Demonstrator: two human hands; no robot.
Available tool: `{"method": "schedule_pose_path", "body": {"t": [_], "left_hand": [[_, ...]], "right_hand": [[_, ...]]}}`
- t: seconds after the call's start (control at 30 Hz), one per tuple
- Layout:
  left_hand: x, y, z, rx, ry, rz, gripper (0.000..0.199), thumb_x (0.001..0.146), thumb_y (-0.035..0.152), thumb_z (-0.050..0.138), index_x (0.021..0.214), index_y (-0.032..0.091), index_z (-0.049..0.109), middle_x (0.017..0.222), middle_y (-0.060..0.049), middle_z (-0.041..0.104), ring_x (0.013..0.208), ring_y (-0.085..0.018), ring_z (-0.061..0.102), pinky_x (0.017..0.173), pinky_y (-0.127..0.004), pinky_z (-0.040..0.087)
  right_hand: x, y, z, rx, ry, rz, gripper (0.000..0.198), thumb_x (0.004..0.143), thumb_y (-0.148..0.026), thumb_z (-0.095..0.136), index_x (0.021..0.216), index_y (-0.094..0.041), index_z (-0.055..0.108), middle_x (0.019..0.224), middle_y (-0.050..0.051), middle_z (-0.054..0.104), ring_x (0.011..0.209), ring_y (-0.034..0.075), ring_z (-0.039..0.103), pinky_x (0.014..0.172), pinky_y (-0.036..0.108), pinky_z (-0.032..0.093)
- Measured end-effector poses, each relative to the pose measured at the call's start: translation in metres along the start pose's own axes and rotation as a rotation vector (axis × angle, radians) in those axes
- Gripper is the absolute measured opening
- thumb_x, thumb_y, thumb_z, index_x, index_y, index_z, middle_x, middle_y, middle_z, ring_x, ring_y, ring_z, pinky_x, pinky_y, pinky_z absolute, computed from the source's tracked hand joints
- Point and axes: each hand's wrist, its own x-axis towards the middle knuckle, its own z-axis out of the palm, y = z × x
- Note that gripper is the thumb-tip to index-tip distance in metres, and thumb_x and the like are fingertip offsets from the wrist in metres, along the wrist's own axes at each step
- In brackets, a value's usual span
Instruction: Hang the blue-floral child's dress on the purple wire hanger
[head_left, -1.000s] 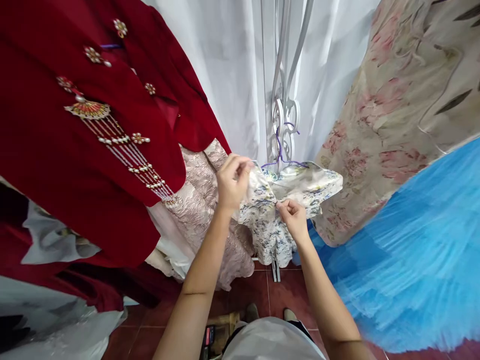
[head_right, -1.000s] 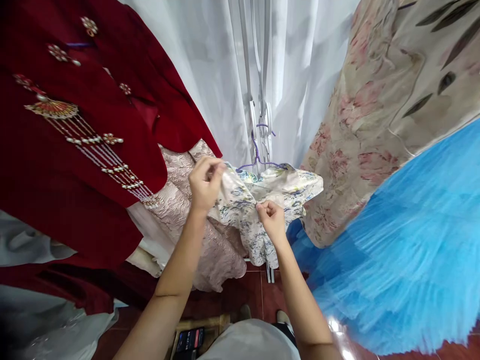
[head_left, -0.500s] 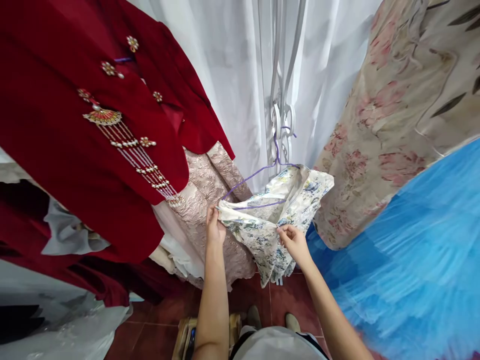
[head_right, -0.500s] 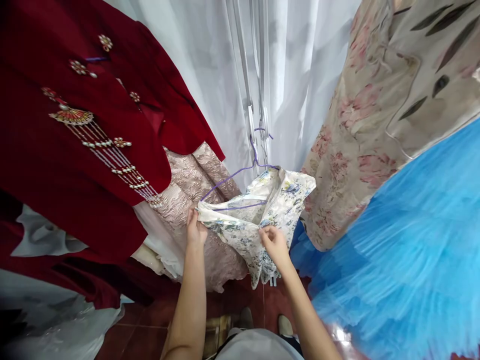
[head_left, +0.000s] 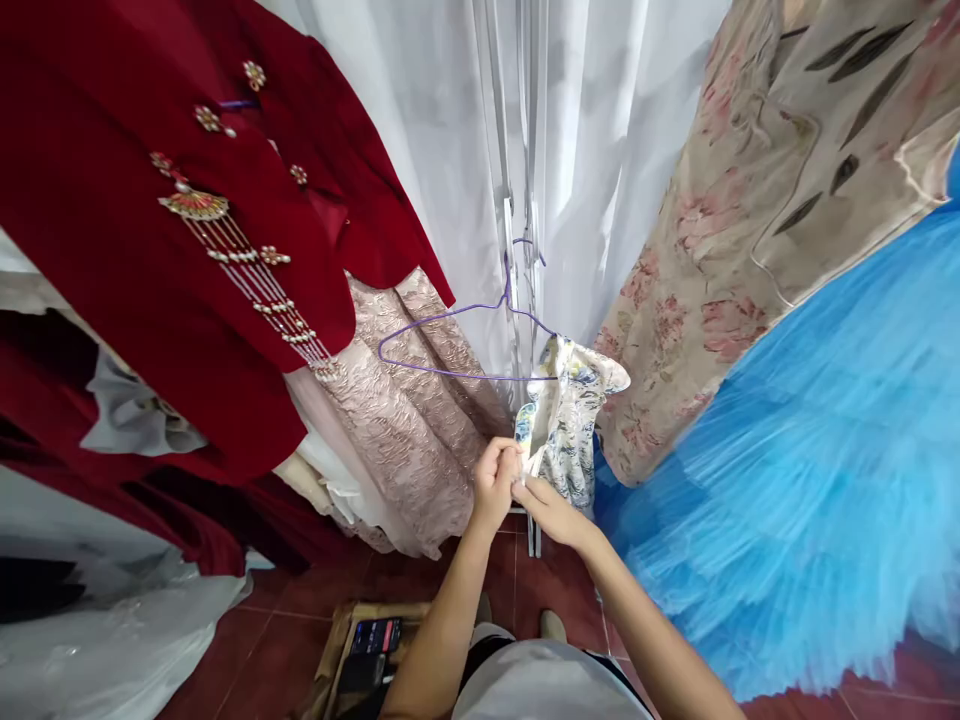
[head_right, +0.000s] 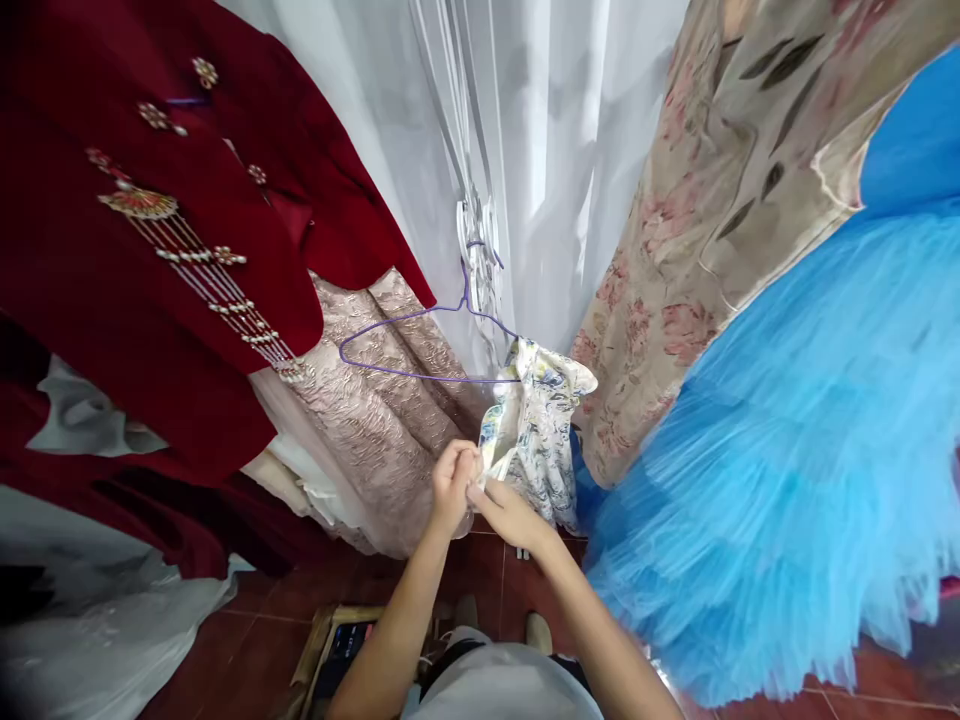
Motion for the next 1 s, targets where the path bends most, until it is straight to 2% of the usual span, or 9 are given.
{"method": "schedule_pose_path", "body": {"t": [0.13, 0.23, 0.33, 0.5, 0.63, 0.73, 0.87, 0.93, 1.0], "left_hand": [[0.010, 0.005, 0.025, 0.141, -0.400, 0.050, 0.051, 0.097, 0.065, 0.041, 0.103, 0.020, 0.064, 0.067, 0.000, 0.050, 0.060, -0.015, 0.045, 0.060, -0.028, 0.040], [0.007, -0.011, 0.039, 0.190, -0.694, 0.002, 0.067, 0.093, 0.075, 0.035, 0.086, 0.017, 0.066, 0.072, -0.005, 0.058, 0.070, -0.020, 0.054, 0.066, -0.031, 0.045], [-0.011, -0.039, 0.041, 0.258, -0.783, -0.080, 0.061, 0.088, 0.073, 0.048, 0.067, 0.017, 0.060, 0.063, -0.003, 0.055, 0.065, -0.020, 0.051, 0.062, -0.030, 0.043], [-0.035, -0.062, 0.008, 0.444, -0.726, -0.210, 0.039, 0.084, 0.052, 0.062, 0.071, 0.015, 0.061, 0.066, 0.000, 0.055, 0.066, -0.016, 0.048, 0.061, -0.027, 0.037], [-0.027, -0.044, -0.026, 0.404, -0.517, -0.205, 0.040, 0.081, 0.052, 0.066, 0.067, 0.016, 0.058, 0.064, 0.001, 0.051, 0.067, -0.016, 0.045, 0.062, -0.027, 0.037], [-0.017, -0.018, -0.050, 0.250, -0.329, -0.220, 0.041, 0.076, 0.055, 0.071, 0.070, 0.016, 0.060, 0.064, 0.000, 0.051, 0.065, -0.016, 0.045, 0.061, -0.026, 0.037], [-0.005, 0.015, -0.088, 0.103, -0.262, -0.190, 0.040, 0.073, 0.049, 0.076, 0.086, 0.015, 0.060, 0.071, 0.001, 0.052, 0.064, -0.014, 0.047, 0.058, -0.023, 0.037], [0.005, 0.025, -0.109, 0.173, -0.291, -0.139, 0.035, 0.073, 0.042, 0.075, 0.091, 0.017, 0.058, 0.073, 0.001, 0.051, 0.064, -0.014, 0.048, 0.058, -0.023, 0.038], [0.021, 0.030, -0.131, 0.400, -0.321, -0.054, 0.023, 0.076, 0.031, 0.070, 0.091, 0.018, 0.059, 0.075, 0.001, 0.053, 0.069, -0.016, 0.051, 0.063, -0.025, 0.041]], "right_hand": [[-0.032, -0.001, -0.019, 0.132, -0.184, 0.080, 0.050, 0.092, -0.066, 0.056, 0.077, -0.018, 0.061, 0.073, 0.001, 0.060, 0.068, 0.017, 0.051, 0.067, 0.028, 0.045], [-0.057, -0.007, -0.052, 0.107, -0.221, 0.183, 0.041, 0.083, -0.053, 0.074, 0.071, -0.017, 0.058, 0.062, -0.003, 0.051, 0.058, 0.011, 0.042, 0.056, 0.024, 0.037], [-0.076, -0.013, -0.097, 0.026, -0.131, 0.246, 0.030, 0.079, -0.041, 0.078, 0.075, -0.015, 0.063, 0.063, -0.003, 0.054, 0.057, 0.011, 0.041, 0.054, 0.023, 0.035], [-0.081, -0.024, -0.161, -0.165, 0.077, 0.201, 0.018, 0.077, -0.032, 0.076, 0.081, -0.014, 0.072, 0.064, -0.002, 0.060, 0.054, 0.013, 0.045, 0.050, 0.024, 0.034], [-0.041, -0.041, -0.183, -0.270, 0.222, -0.085, 0.015, 0.072, -0.030, 0.079, 0.071, -0.016, 0.073, 0.072, 0.002, 0.065, 0.064, 0.018, 0.055, 0.058, 0.028, 0.044], [0.010, -0.053, -0.184, -0.281, 0.267, -0.258, 0.013, 0.073, -0.029, 0.078, 0.078, -0.018, 0.075, 0.089, 0.007, 0.070, 0.083, 0.024, 0.063, 0.074, 0.032, 0.049], [0.077, -0.059, -0.167, -0.177, 0.263, -0.242, 0.019, 0.074, -0.031, 0.075, 0.086, -0.017, 0.075, 0.089, 0.005, 0.072, 0.081, 0.022, 0.063, 0.074, 0.031, 0.048], [0.099, -0.058, -0.155, -0.094, 0.289, -0.224, 0.020, 0.073, -0.034, 0.075, 0.081, -0.016, 0.072, 0.076, 0.001, 0.068, 0.069, 0.018, 0.059, 0.065, 0.028, 0.046], [0.110, -0.056, -0.146, -0.033, 0.344, -0.230, 0.021, 0.070, -0.036, 0.077, 0.074, -0.017, 0.068, 0.067, -0.002, 0.063, 0.062, 0.015, 0.053, 0.058, 0.025, 0.041]]}}
